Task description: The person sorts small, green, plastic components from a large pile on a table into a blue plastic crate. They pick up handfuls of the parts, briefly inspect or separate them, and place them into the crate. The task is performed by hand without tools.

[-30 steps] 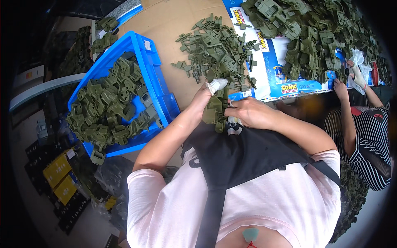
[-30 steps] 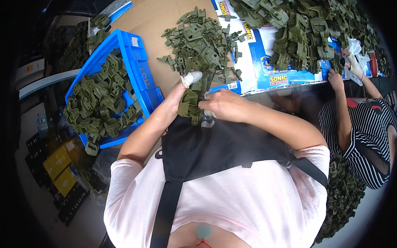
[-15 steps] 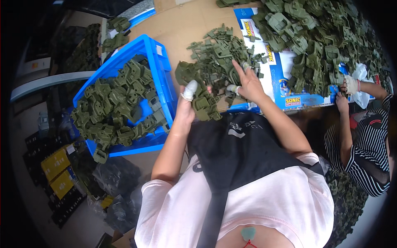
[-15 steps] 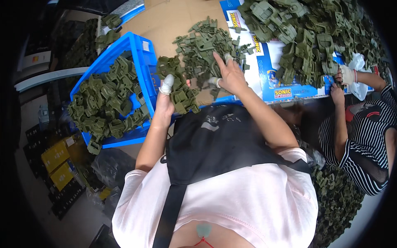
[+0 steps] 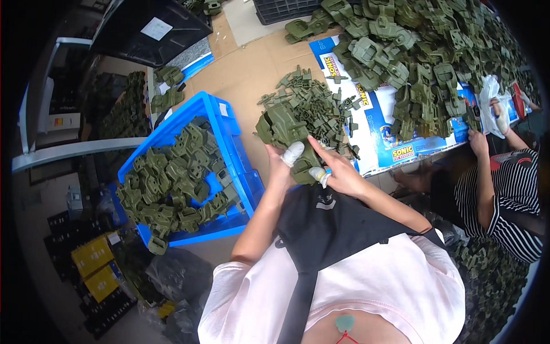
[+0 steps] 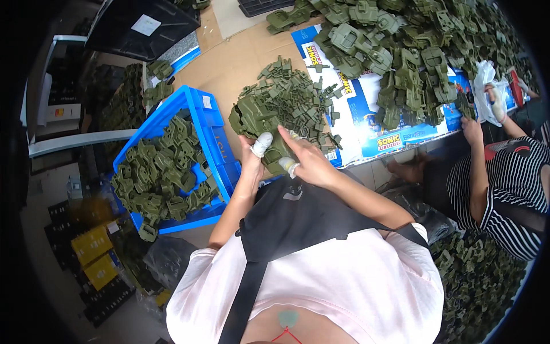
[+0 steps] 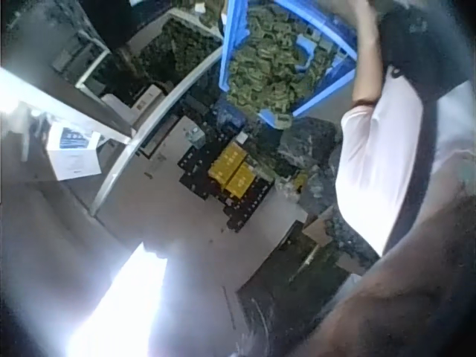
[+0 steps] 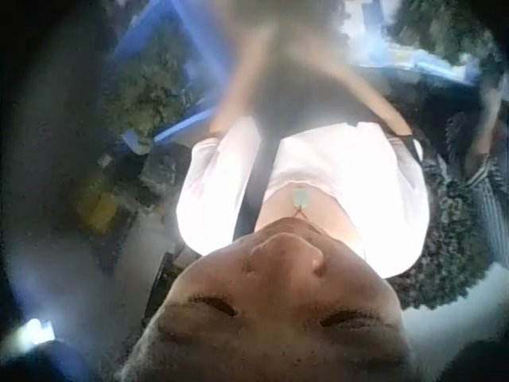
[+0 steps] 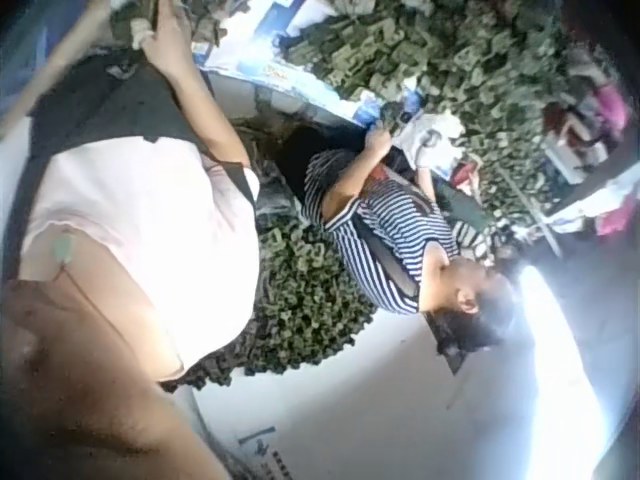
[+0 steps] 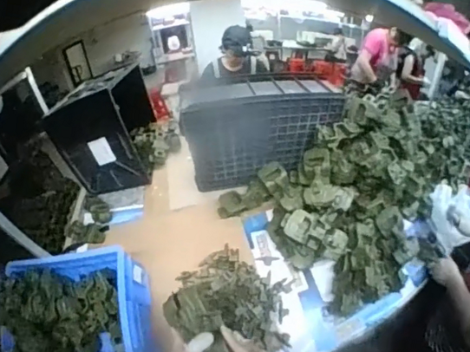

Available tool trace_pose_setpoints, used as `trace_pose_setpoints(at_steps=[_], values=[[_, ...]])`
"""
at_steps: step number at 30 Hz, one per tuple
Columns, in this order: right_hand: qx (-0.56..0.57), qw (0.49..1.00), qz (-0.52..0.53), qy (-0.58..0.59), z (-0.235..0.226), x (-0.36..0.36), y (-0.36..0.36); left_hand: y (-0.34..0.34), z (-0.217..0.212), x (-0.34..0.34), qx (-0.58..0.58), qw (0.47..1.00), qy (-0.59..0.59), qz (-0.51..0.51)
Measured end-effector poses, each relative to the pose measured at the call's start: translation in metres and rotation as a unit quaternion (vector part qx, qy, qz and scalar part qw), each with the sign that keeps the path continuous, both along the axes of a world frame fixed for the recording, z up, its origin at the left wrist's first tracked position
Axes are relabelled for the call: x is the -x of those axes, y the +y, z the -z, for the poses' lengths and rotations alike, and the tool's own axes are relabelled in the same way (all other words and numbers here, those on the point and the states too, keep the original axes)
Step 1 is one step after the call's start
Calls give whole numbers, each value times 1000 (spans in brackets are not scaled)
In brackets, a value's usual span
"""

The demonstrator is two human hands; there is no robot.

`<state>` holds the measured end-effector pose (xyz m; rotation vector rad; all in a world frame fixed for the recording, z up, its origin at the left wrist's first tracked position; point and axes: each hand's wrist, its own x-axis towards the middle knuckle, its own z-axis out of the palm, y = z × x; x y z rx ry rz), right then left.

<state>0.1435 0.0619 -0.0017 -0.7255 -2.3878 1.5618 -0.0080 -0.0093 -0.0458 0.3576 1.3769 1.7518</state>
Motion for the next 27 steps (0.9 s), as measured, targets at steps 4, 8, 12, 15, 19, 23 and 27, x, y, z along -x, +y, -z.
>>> trace_pose_setpoints(at_steps=[4, 8, 12, 15, 19, 23, 27], values=[[-39, 999, -31, -4, -19, -3, 2, -10, -12, 6, 40, 997, -32, 49], [-62, 998, -9, 27, -15, 0, -7, -17, -15, 4, 26, 999, 37, 29], [-45, 997, -51, 23, -13, -2, -8, -19, -21, -2, 13, 996, 85, 4], [78, 982, -59, 162, 0, -4, 3, -17, -42, 4, -34, 999, -21, -29], [525, 833, 62, 164, 9, -5, -1, -19, -22, 11, -73, 997, 3, -28], [413, 905, 16, 104, 8, -11, 16, -19, -20, 14, -125, 990, 12, -63], [127, 992, -1, -20, -8, -38, 35, -9, -86, 8, -6, 806, 588, 62]])
